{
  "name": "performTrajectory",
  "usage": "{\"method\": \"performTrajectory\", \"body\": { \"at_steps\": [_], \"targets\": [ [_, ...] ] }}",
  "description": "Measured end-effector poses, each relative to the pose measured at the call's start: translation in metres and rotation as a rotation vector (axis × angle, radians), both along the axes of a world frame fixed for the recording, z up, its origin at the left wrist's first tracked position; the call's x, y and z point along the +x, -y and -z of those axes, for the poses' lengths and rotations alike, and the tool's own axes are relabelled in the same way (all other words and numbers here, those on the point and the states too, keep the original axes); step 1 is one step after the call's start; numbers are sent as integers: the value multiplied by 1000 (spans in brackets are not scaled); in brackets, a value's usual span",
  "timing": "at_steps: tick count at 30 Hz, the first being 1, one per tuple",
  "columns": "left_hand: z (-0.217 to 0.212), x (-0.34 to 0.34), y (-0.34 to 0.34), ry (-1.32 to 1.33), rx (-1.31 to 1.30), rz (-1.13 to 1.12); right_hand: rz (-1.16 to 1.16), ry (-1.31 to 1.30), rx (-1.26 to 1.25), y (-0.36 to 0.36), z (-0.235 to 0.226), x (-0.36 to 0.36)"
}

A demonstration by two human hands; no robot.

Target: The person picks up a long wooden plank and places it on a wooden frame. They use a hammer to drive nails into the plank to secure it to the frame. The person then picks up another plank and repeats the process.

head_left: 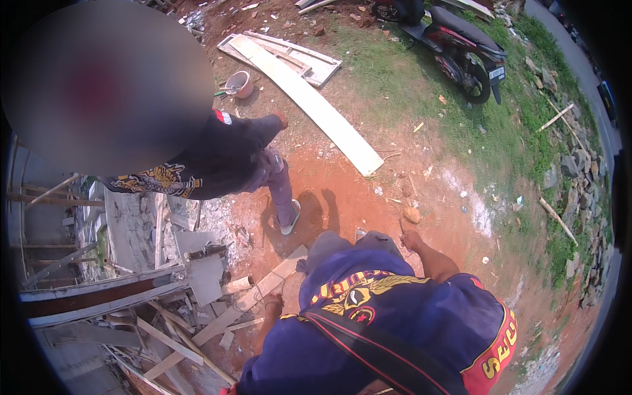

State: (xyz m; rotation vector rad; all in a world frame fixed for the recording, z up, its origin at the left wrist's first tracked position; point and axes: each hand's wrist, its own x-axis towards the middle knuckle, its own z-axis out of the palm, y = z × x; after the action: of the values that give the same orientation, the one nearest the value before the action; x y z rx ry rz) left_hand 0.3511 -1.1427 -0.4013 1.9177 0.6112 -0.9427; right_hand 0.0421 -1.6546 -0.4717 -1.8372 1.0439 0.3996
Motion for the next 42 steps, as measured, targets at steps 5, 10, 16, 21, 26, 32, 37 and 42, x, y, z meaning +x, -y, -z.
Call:
{"method": "performTrajectory", "body": {
  "at_steps": [5, 10, 16, 21, 26, 32, 37, 42],
  "targets": [
    [1, -4, 77, -53, -72, -264, -65, -27, 12, 60, -1, 73],
    [9, 49, 169, -36, -179, -204, 59, 65, 151, 109, 9, 170],
    [50, 154, 208, -28, -193, -137, 135, 315, 162, 145, 34, 273],
    [102, 253, 226, -101, -29, -178, 119, 251, 70, 177, 66, 331],
    [118, 350, 271, -26, -171, -183, 63, 188, -62, 217, 84, 380],
    [118, 447, 324, 20, -217, -46, 181, 223, 226, 259, 103, 476],
    [136, 509, 348, 7, -141, -25, 78, 217, 124, 302, 122, 598],
    [130, 550, 364, -63, 47, 0, -136, 144, -152, 351, 126, 736]
  ]
}}
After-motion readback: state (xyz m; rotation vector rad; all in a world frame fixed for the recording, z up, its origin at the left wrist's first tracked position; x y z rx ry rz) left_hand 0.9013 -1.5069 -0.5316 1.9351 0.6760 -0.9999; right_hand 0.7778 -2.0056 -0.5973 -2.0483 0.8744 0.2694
